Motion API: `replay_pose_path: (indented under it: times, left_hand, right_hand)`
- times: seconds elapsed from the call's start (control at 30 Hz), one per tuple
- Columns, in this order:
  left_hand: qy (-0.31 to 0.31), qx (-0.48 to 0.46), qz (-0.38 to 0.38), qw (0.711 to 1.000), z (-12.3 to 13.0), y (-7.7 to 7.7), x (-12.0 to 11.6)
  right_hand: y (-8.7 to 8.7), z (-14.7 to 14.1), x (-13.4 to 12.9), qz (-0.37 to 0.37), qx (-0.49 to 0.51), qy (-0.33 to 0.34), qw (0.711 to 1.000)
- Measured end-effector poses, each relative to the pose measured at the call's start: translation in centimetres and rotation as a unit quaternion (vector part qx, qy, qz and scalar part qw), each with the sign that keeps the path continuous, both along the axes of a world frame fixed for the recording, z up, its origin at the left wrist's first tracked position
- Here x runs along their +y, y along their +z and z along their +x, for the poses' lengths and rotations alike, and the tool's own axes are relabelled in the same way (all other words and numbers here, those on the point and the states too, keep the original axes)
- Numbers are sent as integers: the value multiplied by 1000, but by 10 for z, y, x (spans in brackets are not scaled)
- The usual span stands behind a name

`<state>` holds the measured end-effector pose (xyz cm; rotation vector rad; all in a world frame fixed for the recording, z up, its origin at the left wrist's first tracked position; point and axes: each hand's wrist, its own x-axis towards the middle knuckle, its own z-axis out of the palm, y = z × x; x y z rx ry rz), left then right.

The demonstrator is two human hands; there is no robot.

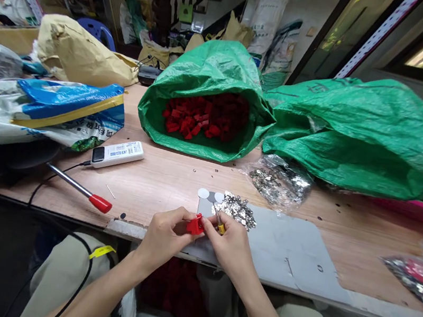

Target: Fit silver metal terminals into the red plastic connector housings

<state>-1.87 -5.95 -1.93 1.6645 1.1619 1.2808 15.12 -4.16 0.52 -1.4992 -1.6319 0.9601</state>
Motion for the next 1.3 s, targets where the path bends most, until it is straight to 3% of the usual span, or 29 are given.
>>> replay_pose_path:
  times: [0.2,0.33,0.63,0.83,1.03,1.3]
  left_hand:
    - [-25,-77,-49,996,0,5,-1]
    - [-56,-90,-77,991,-1,6,-1]
    - [-125,-46,-94,987,-4,2,-1]
    - [-113,-65,-97,987,1,5,1]
    - [-81,-109,-99,986,7,-7,1]
    - [-96,-7,-69,993,8,-20,9]
  right_hand:
    - [7,20,6,-177,150,81,969]
    - [9,28,4,-223,160,117,955]
    - [8,33,1,-233,146,152,949]
    - [7,39,4,-259,178,153,937]
    - [-2,41,6,-261,211,145,931]
    - [1,37,8,-262,185,119,940]
